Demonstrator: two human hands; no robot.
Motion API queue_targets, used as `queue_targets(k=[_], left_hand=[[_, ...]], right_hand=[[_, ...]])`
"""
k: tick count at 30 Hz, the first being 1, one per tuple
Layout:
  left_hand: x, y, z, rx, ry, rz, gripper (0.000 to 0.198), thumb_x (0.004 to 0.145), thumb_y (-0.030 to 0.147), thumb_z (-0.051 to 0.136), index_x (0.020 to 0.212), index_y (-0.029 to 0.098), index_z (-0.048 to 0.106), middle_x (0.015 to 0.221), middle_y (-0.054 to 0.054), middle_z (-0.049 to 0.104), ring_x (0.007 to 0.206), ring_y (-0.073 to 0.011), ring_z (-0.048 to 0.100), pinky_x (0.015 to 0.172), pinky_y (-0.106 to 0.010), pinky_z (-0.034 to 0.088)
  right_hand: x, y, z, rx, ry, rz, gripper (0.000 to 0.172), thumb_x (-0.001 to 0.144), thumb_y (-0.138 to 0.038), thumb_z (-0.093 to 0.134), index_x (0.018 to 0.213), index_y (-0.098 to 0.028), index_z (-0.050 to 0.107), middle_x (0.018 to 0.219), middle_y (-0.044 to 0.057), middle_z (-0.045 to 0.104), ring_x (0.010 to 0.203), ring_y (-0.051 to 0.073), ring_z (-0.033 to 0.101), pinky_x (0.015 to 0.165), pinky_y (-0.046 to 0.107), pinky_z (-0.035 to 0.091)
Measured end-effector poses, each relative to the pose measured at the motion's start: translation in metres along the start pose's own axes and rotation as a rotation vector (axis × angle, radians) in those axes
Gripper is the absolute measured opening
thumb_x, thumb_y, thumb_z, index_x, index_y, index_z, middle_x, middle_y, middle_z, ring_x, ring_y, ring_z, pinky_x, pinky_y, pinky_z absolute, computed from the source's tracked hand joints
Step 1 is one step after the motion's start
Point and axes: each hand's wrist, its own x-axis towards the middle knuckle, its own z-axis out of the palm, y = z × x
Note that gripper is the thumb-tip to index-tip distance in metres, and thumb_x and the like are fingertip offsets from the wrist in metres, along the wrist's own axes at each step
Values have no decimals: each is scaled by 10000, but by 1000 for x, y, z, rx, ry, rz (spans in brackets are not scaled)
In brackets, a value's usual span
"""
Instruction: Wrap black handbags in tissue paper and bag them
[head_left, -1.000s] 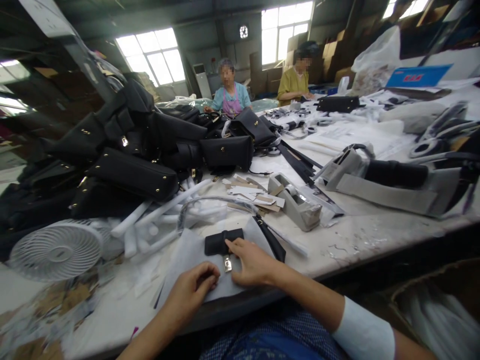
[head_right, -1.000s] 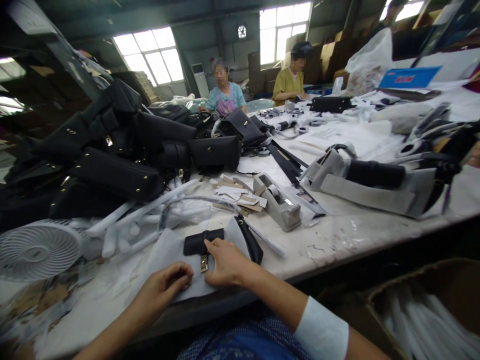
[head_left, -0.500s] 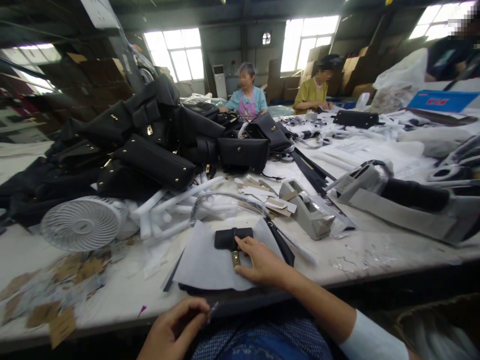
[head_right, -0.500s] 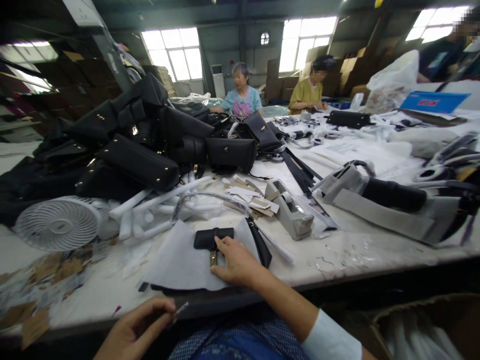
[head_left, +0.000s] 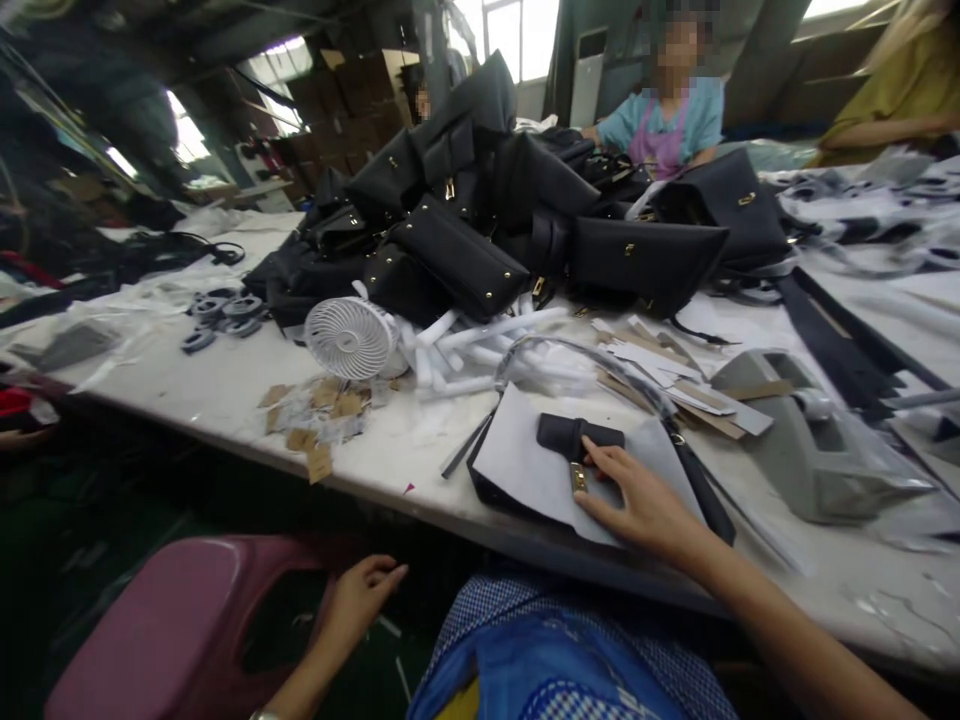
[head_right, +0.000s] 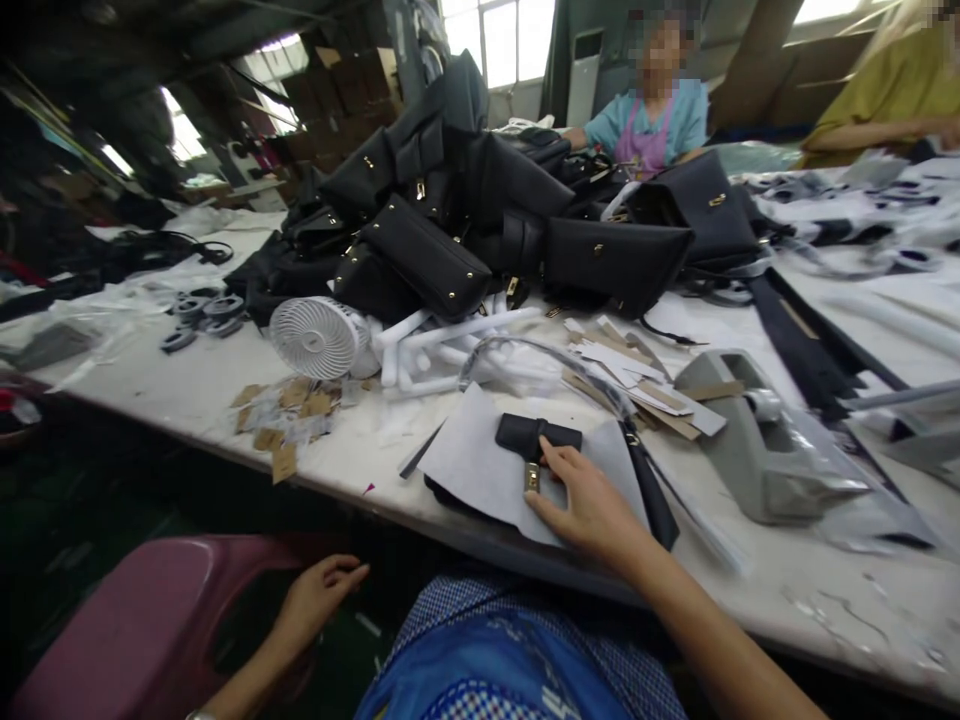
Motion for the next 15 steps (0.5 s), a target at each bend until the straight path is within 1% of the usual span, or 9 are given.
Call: queue_targets(k=[3,5,6,8,9,10,11,13,15], left_hand=[[0,-6,-8,127,17,91,664,530,399,756,1137,158,636,1148,-136,660,949,-297,667,813,-354,513],[0,-3,-14,199,-5,121,726,437,234,769,1151,187,650,1319,-140,575,1027,-297,649,822,-324,513],[-1,1,-17,235,-16,125,656,453,228,765,1102,183,674,1265,-141,612,962,-292,671,769,-322,525],[-5,16,-22,309,-22,148,313,621,342,730,887,177,713,905,-100,711,716,-266,684,641,-324,518],[-10,28,-23,343,-13,175,240,738,422,658,764,188,698,703,-64,677,608,-253,656,603,-327,503],[-16,43,-21,371,4,222,341,831,491,570,670,205,664,594,-42,624,586,-248,641,615,-329,498],[-23,62,-18,385,29,286,403,877,530,517,655,220,649,600,-39,623,635,-254,651,663,-337,502],[-42,108,-6,349,27,470,308,905,525,518,858,282,701,866,-21,718,843,-244,680,805,-317,506],[-60,161,11,229,83,864,222,899,406,591,1074,317,694,1059,-10,728,935,-235,687,882,-292,508]], right_hand=[[-1,0,0,5,-2,-7,729,850,-448,553,1487,-142,376,1269,158,564,1107,304,584,993,459,472],[-1,0,0,5,-1,-11,728,854,-446,549,1490,-141,370,1281,156,555,1115,301,578,999,460,466],[-1,1,0,4,0,-9,729,855,-444,551,1492,-142,365,1288,155,551,1117,300,575,1001,461,463],[-1,1,0,6,2,4,734,853,-433,565,1494,-141,359,1293,154,546,1108,296,574,1000,460,460],[-2,0,0,9,3,12,736,851,-425,572,1494,-137,358,1292,155,546,1101,292,574,1000,458,458],[-2,-1,-1,13,1,18,738,849,-415,579,1493,-130,359,1292,157,545,1092,289,575,997,454,458],[-3,-2,-1,19,-4,21,741,846,-406,588,1490,-119,361,1296,161,543,1086,287,575,997,450,458],[-4,-5,-2,32,-12,24,753,837,-393,606,1488,-105,362,1309,167,536,1091,287,569,1001,445,454],[-4,-6,-2,42,-3,24,764,827,-387,625,1486,-101,365,1313,167,533,1110,291,558,1007,440,447]])
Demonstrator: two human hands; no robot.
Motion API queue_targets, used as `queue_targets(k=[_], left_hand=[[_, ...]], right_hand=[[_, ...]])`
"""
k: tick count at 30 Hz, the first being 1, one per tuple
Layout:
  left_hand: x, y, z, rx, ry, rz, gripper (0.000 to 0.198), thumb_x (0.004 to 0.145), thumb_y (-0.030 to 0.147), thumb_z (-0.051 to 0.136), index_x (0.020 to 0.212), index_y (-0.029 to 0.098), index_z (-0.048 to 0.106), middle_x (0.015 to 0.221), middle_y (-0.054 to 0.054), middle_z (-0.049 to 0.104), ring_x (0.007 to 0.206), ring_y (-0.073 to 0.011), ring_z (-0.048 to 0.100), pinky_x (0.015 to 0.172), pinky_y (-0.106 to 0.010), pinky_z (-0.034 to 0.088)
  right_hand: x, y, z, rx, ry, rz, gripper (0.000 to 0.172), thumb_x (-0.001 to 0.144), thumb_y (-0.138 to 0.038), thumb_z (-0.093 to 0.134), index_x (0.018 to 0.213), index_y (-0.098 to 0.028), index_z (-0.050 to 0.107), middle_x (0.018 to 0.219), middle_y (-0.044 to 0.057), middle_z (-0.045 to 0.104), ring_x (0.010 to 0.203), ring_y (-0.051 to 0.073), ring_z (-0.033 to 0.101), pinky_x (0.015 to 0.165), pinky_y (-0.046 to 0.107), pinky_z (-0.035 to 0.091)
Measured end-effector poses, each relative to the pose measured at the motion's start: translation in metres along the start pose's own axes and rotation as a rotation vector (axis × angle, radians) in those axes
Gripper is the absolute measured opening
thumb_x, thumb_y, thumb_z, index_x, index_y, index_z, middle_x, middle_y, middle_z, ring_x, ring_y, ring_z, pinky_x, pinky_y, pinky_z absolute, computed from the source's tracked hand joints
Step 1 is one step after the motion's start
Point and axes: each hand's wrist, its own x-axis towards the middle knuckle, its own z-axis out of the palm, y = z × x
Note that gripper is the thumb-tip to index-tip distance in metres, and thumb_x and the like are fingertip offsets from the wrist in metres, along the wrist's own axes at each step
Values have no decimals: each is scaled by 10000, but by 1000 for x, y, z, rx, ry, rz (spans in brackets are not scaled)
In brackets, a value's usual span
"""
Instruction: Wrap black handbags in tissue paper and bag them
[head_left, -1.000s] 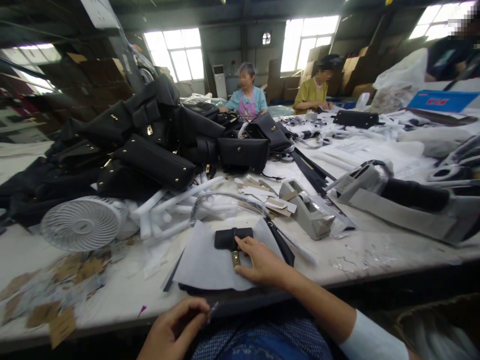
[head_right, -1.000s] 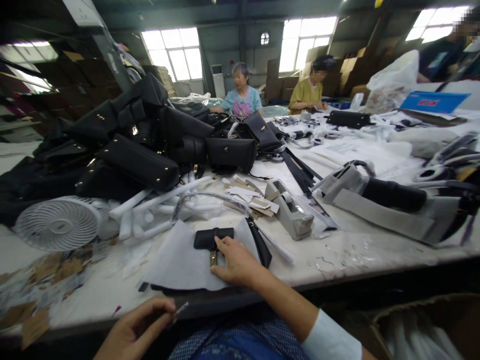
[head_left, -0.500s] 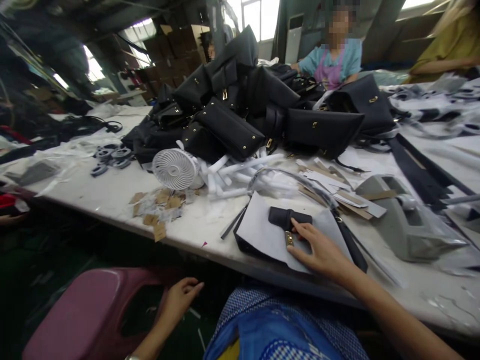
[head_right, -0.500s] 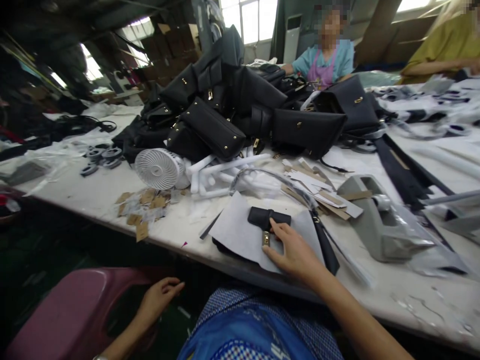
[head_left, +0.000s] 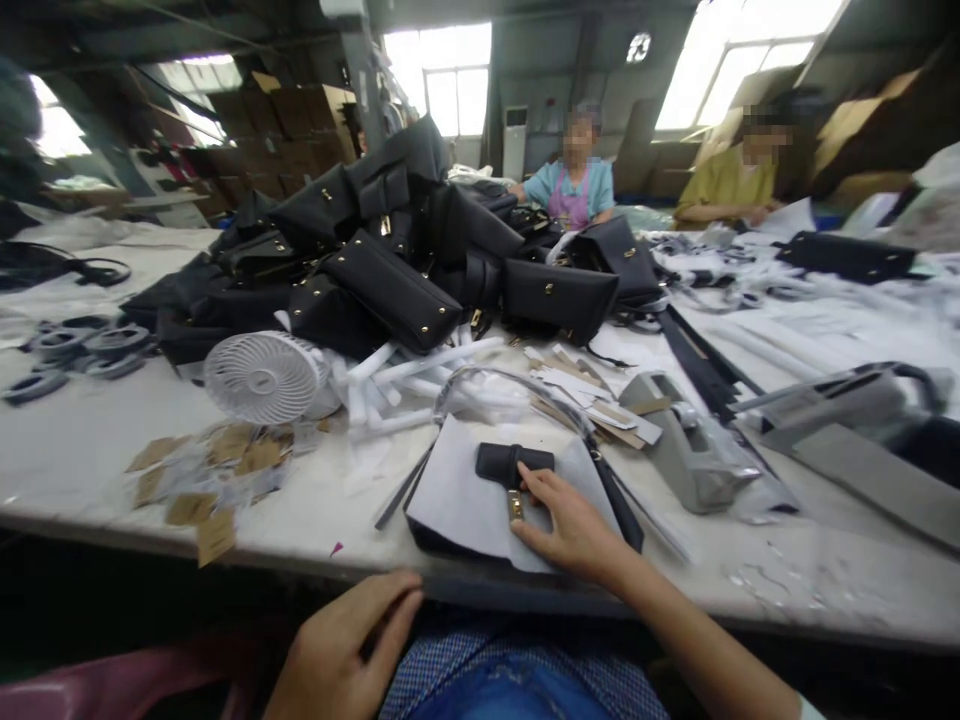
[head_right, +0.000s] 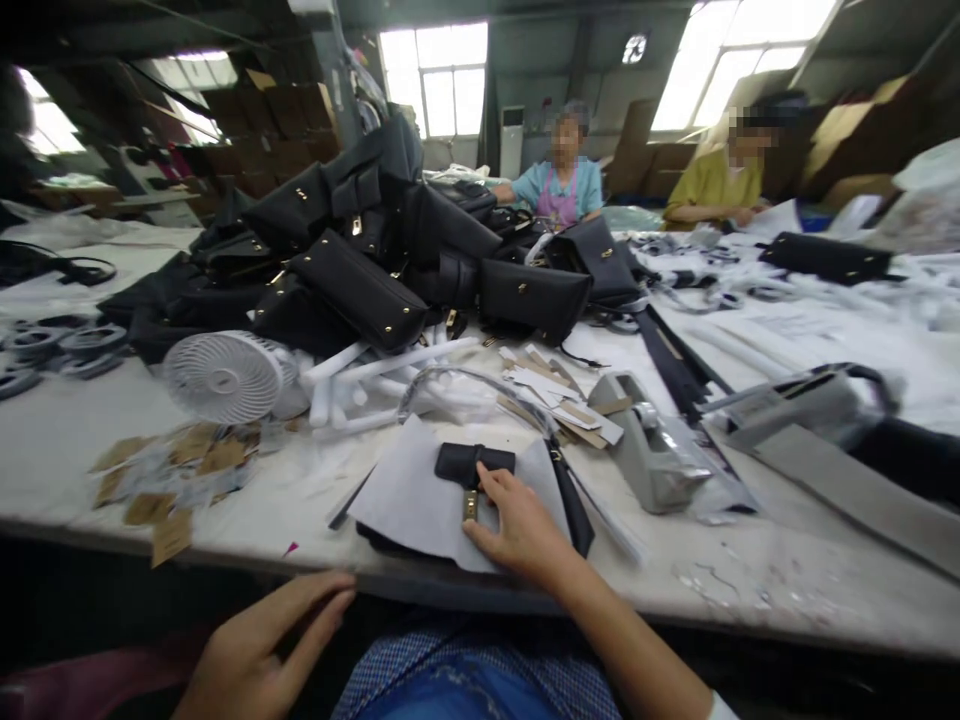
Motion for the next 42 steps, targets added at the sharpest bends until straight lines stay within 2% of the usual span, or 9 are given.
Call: queue_targets(k=[2,4,6,9,15,23,28,35,42], left_hand=[[33,46,9,-60,-24,298,278,935,259,535,1176,332,654,1104,6,721,951,-203,688,894,-268,509],[67,75,21,-65,-152,373,323,952,197,425,1173,276,647,1124,-43,705,1012,-227,661,910,-317,506],[97,85,37,-10,-302,288,302,913,156,403,1026,244,669,962,-57,707,918,-246,656,834,-351,511],[123,66,62,-9,-381,224,125,825,163,552,878,228,644,854,-36,690,825,-244,648,743,-330,500],[113,25,89,-79,-319,120,232,924,294,543,1144,267,611,1128,-39,687,1032,-223,638,918,-338,486],[120,30,98,-124,-316,15,251,875,391,661,1123,352,648,1072,31,689,884,-188,658,804,-317,497],[125,33,96,-85,-380,1,250,855,326,687,1103,338,655,1039,21,677,922,-209,640,771,-324,455],[126,43,88,-94,-392,-34,240,822,246,718,1045,315,663,974,37,681,922,-193,636,754,-303,425],[127,43,86,-101,-367,-29,299,804,231,744,1072,327,651,1016,60,692,934,-186,647,772,-302,448]], right_hand=[[0,0,0,1,18,2,774,822,-385,637,1487,-102,362,1302,165,537,1122,292,549,1006,435,444],[0,0,0,-2,31,1,779,818,-383,641,1489,-103,359,1282,163,546,1112,289,550,999,431,444],[-1,-1,0,3,33,-1,783,813,-385,646,1488,-107,361,1261,157,556,1087,280,558,989,424,447],[-1,-3,-2,31,26,5,782,803,-370,652,1486,-117,366,1236,146,569,1048,265,571,975,419,452],[0,-9,-5,49,20,48,793,797,-352,643,1497,-125,347,1306,167,531,1170,308,517,1023,458,416],[0,-6,-9,166,-12,68,734,798,-207,624,1487,-159,375,1256,135,567,1079,252,574,1006,413,456],[3,-9,-13,163,21,17,447,859,-139,613,1299,-215,599,1174,86,625,1079,208,593,989,315,467],[33,-13,-34,-267,-149,-268,141,935,-211,594,1027,-209,701,963,43,670,885,177,622,784,256,490],[48,1,-41,-420,-272,-510,192,990,-290,513,1059,-199,668,998,42,668,875,165,622,782,254,467]])
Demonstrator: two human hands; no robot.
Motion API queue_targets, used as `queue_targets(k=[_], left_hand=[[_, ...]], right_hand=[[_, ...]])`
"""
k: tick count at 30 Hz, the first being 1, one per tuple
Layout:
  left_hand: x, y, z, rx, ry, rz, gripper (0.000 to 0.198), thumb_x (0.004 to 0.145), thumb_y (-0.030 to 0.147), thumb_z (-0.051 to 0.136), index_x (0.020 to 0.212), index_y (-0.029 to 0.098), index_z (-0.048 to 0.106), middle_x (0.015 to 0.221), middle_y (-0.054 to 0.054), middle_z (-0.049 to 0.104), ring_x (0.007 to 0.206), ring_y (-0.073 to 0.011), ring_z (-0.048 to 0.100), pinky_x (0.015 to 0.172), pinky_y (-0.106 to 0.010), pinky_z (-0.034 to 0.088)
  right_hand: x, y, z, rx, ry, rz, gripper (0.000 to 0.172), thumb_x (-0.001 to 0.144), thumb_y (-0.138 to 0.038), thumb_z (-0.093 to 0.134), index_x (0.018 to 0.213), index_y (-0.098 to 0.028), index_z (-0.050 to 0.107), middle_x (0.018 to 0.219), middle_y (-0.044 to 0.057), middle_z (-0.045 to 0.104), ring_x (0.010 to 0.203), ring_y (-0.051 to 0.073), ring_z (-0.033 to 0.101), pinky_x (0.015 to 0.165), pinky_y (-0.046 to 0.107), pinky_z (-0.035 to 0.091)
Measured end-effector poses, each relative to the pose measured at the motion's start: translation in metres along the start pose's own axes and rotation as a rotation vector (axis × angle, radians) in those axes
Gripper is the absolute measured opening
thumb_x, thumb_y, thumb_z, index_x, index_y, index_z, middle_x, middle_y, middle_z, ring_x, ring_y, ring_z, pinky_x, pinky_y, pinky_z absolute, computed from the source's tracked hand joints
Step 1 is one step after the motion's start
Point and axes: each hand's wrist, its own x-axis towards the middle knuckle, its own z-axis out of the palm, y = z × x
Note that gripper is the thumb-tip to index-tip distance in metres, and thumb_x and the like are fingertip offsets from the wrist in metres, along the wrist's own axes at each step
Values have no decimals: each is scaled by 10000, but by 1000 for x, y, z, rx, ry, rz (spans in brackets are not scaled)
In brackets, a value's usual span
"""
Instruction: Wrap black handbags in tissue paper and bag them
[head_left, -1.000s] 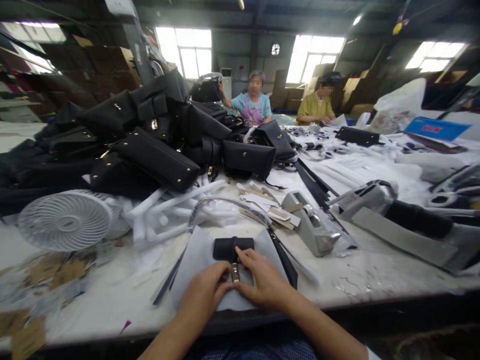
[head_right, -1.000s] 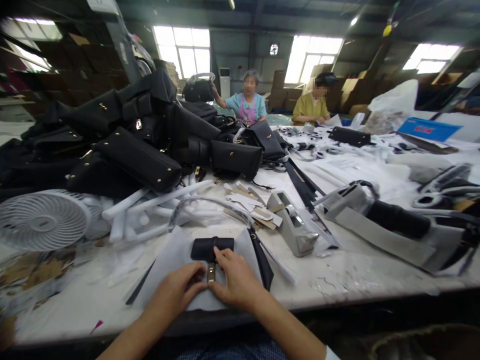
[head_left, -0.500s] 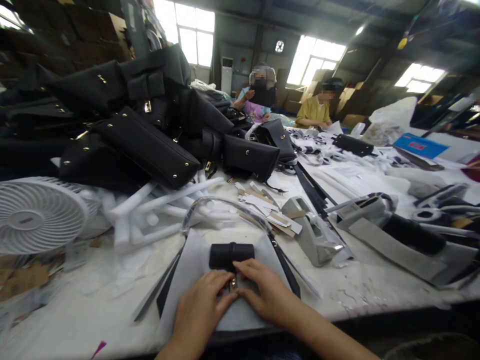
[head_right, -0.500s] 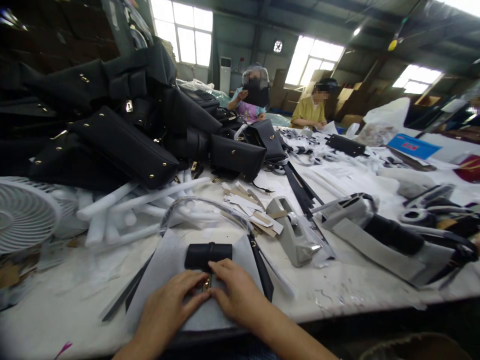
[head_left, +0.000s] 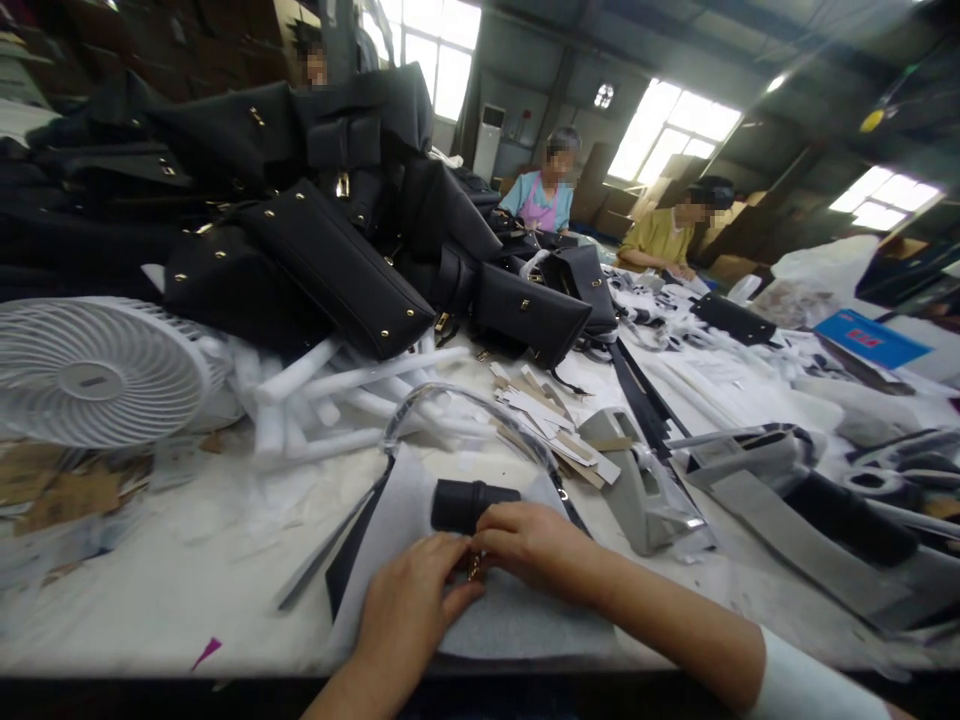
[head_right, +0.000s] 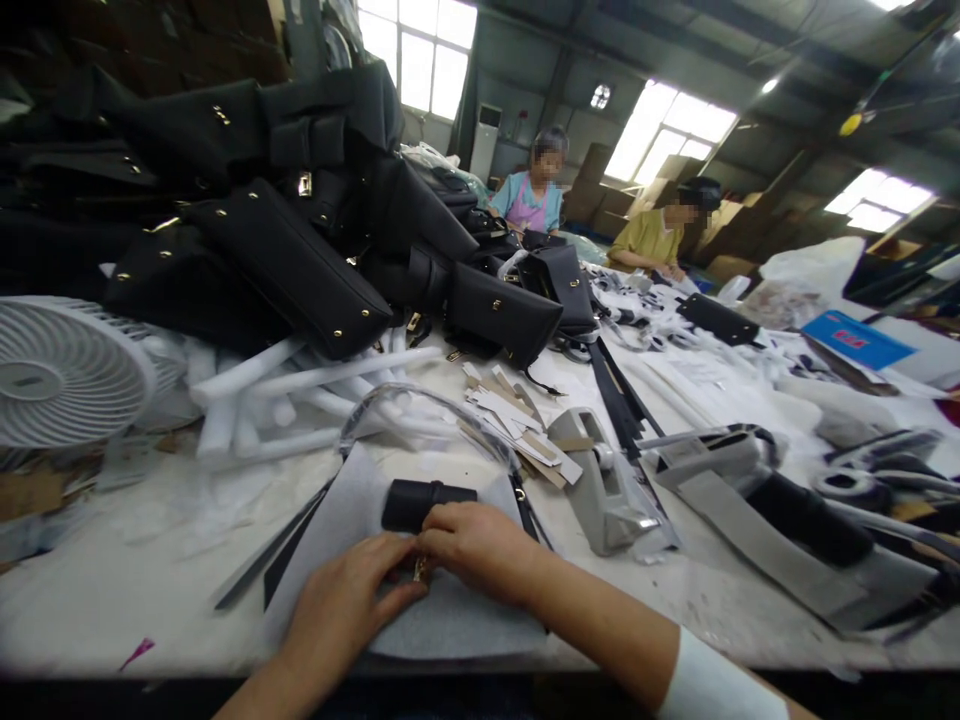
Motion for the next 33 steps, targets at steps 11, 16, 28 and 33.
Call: queue_targets(k=[11,16,28,33], left_hand=[[-2,0,0,19,15,7,196,824,251,734,1003,261,653,962,15,688,922,-230,646,754,-332,454],[-1,-2,2,9,27,15,185,825,258,737,987,273,649,968,24,691,929,-225,648,764,-332,462],[-7,-12,12,27,93,113,393,867,235,698,1226,313,558,1076,20,674,890,-189,660,782,-356,543],[-10,-21,11,153,237,382,389,933,269,605,1303,276,484,1156,-4,672,941,-166,669,815,-312,574]], right_hand=[[13,-3,-1,-213,-179,-164,159,989,-245,515,965,-168,652,920,43,656,852,189,570,705,293,420],[17,-23,10,-175,-178,119,133,950,-188,536,981,-122,647,895,83,642,807,204,576,679,307,443],[-47,-56,7,46,142,481,315,958,-275,557,1265,-218,602,1206,75,669,1099,235,619,1014,398,471],[-74,-64,36,-243,198,299,573,988,-446,476,1496,-218,344,1487,69,470,1369,260,425,1170,498,304]])
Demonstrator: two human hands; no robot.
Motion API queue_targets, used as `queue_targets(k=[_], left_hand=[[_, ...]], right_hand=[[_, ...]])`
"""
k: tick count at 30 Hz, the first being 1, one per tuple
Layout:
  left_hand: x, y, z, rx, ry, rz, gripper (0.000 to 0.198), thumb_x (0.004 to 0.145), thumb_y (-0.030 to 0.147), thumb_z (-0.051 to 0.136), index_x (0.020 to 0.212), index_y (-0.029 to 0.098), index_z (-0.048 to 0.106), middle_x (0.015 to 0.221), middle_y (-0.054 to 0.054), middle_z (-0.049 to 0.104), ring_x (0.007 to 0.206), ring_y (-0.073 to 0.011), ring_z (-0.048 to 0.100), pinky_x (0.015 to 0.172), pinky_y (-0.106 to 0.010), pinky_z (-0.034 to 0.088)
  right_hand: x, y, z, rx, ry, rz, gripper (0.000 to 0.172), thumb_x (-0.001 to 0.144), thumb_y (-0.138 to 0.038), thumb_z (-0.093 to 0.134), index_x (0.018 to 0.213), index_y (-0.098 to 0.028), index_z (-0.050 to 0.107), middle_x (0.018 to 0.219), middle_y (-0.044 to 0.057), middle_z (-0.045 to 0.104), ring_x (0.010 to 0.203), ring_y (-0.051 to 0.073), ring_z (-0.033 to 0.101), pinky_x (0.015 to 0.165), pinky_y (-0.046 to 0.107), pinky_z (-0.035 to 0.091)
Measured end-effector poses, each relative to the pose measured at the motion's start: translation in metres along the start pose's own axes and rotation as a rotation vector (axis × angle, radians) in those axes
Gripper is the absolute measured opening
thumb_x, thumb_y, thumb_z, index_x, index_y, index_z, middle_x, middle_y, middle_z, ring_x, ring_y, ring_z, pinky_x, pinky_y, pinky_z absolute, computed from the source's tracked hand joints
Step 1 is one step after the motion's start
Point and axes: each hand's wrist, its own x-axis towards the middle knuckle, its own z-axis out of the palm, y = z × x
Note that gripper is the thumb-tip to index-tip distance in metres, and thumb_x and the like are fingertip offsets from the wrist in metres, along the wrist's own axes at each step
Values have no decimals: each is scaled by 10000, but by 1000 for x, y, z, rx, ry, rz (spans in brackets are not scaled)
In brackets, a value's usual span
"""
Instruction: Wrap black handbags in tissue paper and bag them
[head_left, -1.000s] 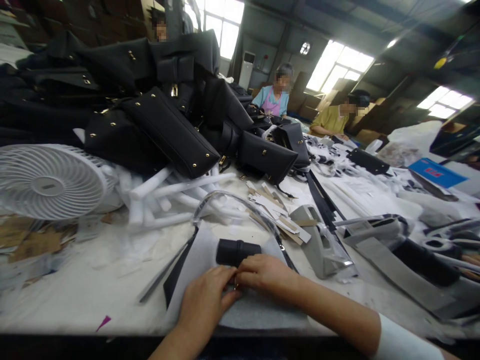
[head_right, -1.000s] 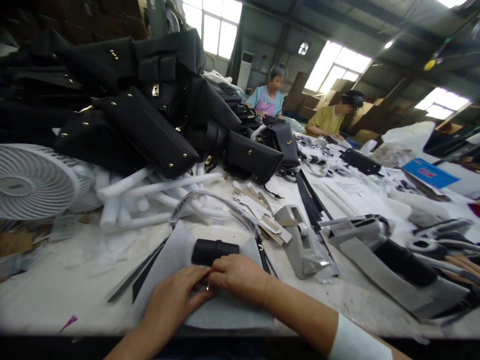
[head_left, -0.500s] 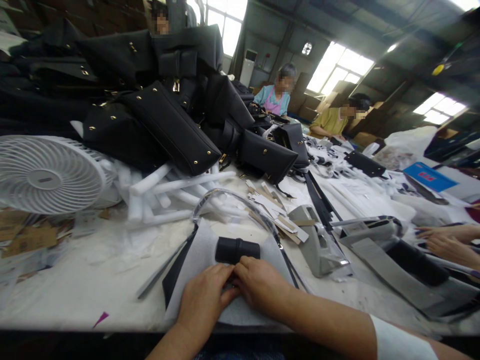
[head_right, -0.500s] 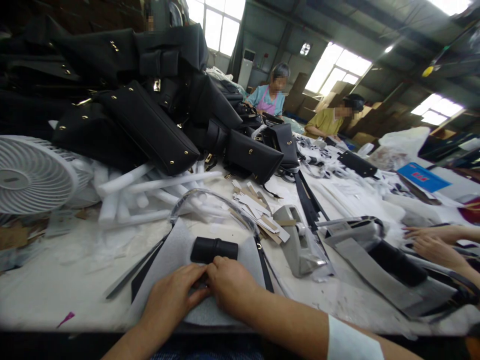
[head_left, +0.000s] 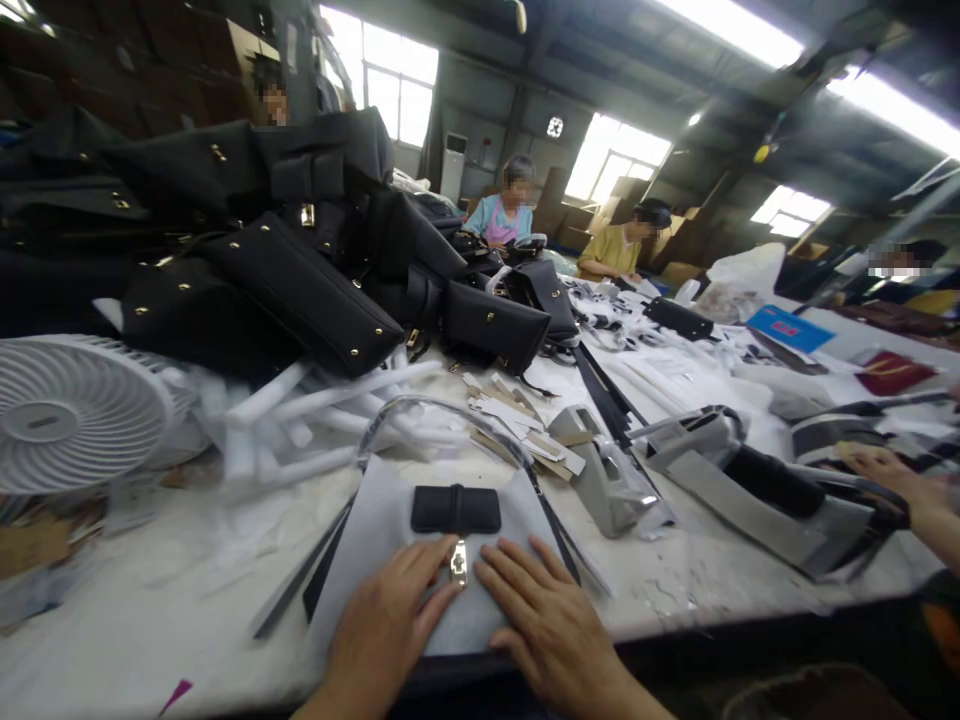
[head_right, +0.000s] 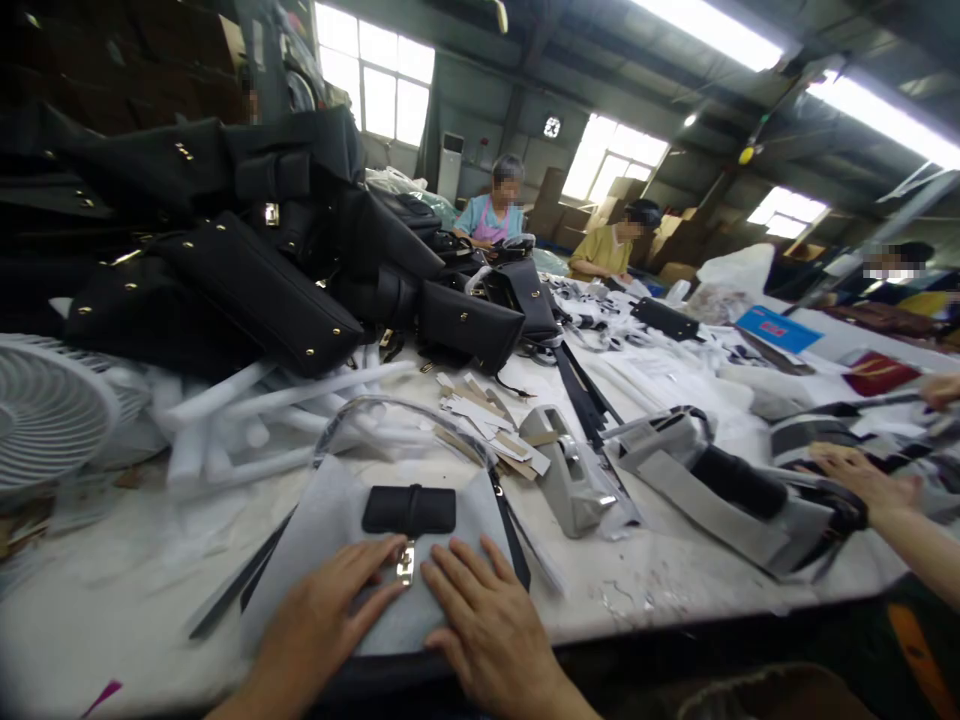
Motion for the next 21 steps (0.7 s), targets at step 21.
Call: queue_targets(k=[21], left_hand=[[-28,-24,-15,883,112,691,528,989,469,374,1485,298,314,1406,-99,536,1261,-258,536,973,-397,478]], right_hand=[[-22,-2,51,39,135,50,774,929,-573,503,1555,-303,134,1595,62,261,1436,330,301,1167,558,273]])
